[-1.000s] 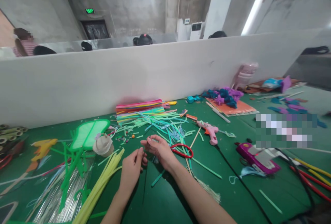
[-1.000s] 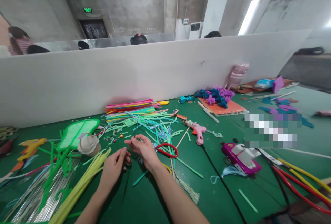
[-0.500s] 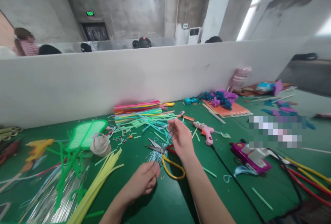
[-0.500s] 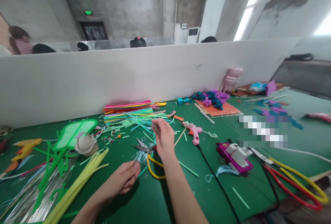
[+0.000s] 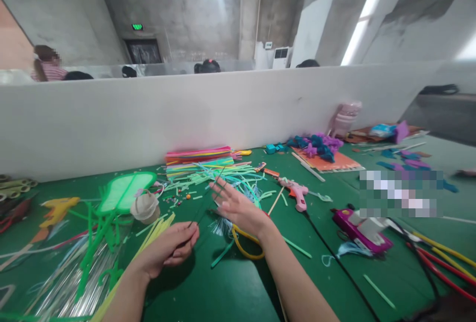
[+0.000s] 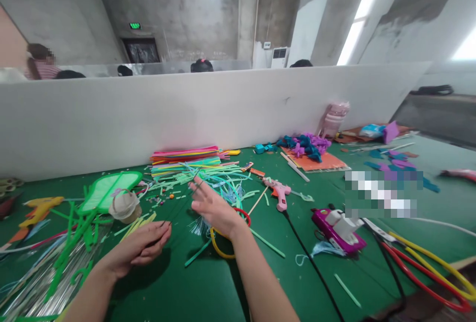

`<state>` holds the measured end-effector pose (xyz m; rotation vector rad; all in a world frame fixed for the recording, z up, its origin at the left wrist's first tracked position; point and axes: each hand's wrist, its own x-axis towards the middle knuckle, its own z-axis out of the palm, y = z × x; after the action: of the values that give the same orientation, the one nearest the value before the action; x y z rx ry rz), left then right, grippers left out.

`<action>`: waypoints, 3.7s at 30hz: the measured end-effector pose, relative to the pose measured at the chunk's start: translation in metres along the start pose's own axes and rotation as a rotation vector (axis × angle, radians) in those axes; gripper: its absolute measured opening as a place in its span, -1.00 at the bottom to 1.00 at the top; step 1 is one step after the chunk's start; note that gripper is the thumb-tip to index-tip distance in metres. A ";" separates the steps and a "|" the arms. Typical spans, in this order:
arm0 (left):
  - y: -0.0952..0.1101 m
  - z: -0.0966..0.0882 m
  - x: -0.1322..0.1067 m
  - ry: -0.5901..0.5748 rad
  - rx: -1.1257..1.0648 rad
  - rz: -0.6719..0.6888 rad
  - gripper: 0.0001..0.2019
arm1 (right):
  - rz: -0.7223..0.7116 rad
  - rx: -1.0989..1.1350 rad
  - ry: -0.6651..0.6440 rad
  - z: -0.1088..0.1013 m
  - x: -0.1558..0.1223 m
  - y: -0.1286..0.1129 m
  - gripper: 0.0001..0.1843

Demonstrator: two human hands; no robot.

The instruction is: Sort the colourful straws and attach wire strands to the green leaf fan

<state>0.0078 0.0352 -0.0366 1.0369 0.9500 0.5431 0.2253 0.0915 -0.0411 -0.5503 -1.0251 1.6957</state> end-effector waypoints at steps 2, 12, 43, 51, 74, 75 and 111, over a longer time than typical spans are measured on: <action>-0.001 0.004 -0.001 -0.025 0.022 -0.029 -0.60 | -0.046 -0.047 -0.080 0.016 -0.004 0.002 -0.16; 0.000 0.010 0.008 0.071 0.157 -0.038 -0.56 | -0.411 -0.496 0.185 0.028 -0.001 0.033 -0.68; 0.011 0.031 0.003 0.372 0.762 0.190 -0.71 | 0.043 -0.392 0.117 0.017 -0.046 0.023 -0.75; 0.014 0.022 0.001 0.422 0.816 0.180 -0.67 | -0.111 -0.214 0.323 -0.009 -0.039 0.005 -0.77; 0.011 0.040 0.004 0.441 0.772 0.306 -0.70 | -0.098 -0.355 0.224 0.004 -0.046 0.010 -0.79; 0.009 0.042 0.005 0.491 0.818 0.351 -0.70 | -0.132 -0.344 0.304 0.001 -0.045 0.012 -0.77; 0.010 0.026 0.008 0.911 -0.264 0.929 -0.83 | 0.172 -0.697 -0.128 0.055 -0.070 0.013 -0.55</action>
<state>0.0341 0.0332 -0.0260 0.9432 1.0782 1.9757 0.2013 0.0050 -0.0314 -1.0044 -1.7170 1.5045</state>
